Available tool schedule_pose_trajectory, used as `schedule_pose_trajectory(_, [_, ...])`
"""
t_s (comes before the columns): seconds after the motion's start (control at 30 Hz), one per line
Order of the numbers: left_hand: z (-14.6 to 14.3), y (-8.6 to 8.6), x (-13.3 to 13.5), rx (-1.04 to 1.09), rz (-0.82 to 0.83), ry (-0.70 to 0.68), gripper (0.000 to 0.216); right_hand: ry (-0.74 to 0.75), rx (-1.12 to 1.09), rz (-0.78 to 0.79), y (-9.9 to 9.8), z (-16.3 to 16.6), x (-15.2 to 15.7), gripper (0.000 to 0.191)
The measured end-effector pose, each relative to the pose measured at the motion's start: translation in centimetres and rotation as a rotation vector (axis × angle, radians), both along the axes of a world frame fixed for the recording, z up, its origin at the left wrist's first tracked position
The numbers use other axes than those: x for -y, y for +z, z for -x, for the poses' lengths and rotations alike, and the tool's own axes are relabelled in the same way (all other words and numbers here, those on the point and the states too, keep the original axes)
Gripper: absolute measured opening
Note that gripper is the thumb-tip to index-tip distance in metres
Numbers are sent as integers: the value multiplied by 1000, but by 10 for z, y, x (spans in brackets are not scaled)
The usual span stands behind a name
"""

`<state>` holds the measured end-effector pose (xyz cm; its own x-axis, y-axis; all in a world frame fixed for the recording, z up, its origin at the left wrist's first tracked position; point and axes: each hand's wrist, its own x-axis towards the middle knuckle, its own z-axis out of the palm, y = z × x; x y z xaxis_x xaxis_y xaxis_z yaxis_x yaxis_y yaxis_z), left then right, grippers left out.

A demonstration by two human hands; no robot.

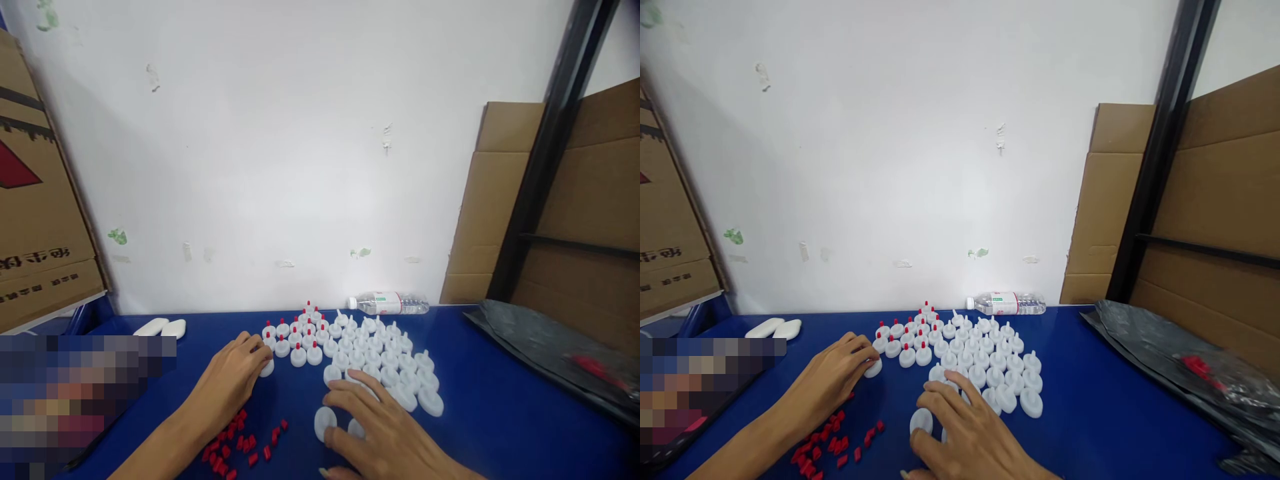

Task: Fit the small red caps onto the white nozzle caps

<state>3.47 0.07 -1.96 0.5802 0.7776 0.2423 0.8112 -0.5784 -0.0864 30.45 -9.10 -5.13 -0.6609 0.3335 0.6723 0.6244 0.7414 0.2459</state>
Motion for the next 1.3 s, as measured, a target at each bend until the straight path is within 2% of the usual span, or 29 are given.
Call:
schedule_pose_trajectory(0.07, [1, -1, -1, 11, 5, 0, 30, 11, 78, -42, 1, 2, -1, 13])
schedule_pose_trajectory(0.13, [2, -2, -2, 29, 6, -6, 29, -12, 166, -16, 5, 3, -2, 21])
schedule_pose_trajectory(0.27, [6, -7, -4, 54, -2, -11, 29, -110, 304, 210, 18, -3, -3, 41])
schedule_pose_trajectory(0.4, [8, -9, -5, 55, -6, -17, 34, -167, 274, 338, 18, -17, -10, 50])
schedule_pose_trajectory(0.57, [8, -6, -4, 43, 2, -31, 35, -234, 189, 390, 15, -28, -16, 45])
schedule_pose_trajectory(0.63, [6, -7, -3, 56, -28, -58, 32, -245, 162, 371, 19, -27, -14, 42])
schedule_pose_trajectory(0.7, [1, -8, 1, 118, -82, -149, 29, -235, 155, 322, 23, -24, -9, 42])
schedule_pose_trajectory(0.87, [-22, -5, 31, 393, -186, -624, 19, -164, 54, 215, 24, -11, 4, 65])
schedule_pose_trajectory(0.93, [-32, -1, 46, 476, -228, -729, 14, -112, -20, 213, 22, -7, 7, 59])
schedule_pose_trajectory(1.07, [-40, 2, 58, 469, -311, -722, 12, -35, -143, 211, 19, -6, 10, 35])
schedule_pose_trajectory(1.23, [-38, 0, 52, 547, -327, -706, 9, -16, -165, 155, 25, -5, 12, 48])
schedule_pose_trajectory(1.3, [-38, -1, 52, 529, -329, -707, 10, -24, -157, 121, 29, -5, 12, 48])
